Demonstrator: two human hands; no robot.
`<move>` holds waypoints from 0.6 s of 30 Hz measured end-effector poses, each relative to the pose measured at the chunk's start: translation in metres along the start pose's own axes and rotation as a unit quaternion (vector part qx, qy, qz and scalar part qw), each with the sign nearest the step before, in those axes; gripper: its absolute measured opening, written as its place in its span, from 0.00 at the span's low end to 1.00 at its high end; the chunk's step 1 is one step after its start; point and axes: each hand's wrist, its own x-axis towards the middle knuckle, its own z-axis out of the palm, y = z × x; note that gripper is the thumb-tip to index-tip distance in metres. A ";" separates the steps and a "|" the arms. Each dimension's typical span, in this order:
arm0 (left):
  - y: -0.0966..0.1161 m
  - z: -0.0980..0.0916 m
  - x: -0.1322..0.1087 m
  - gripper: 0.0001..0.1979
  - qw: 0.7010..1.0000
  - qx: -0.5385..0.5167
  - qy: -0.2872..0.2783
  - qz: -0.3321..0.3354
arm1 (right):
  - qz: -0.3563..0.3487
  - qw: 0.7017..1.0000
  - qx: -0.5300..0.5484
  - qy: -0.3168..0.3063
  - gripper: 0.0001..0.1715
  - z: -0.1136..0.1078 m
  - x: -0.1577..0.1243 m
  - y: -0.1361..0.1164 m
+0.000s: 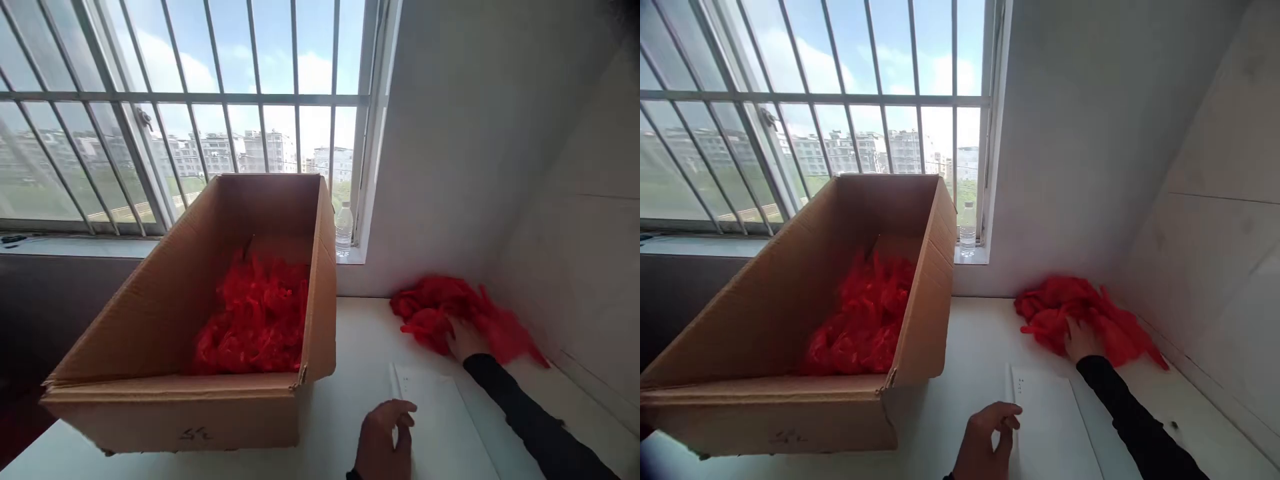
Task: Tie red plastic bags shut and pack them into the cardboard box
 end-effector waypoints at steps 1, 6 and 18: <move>-0.003 -0.008 -0.001 0.18 1.000 -0.015 0.009 -0.013 | 0.008 1.000 0.000 -0.003 0.16 -0.003 0.002 -0.002; -0.021 -0.026 -0.003 0.14 0.991 -0.100 0.049 -0.070 | 0.020 0.998 0.051 0.039 0.16 -0.025 0.010 -0.011; 0.003 -0.026 0.013 0.30 0.891 -0.392 -0.020 -0.226 | -0.078 0.930 0.352 -0.069 0.12 -0.092 -0.085 -0.112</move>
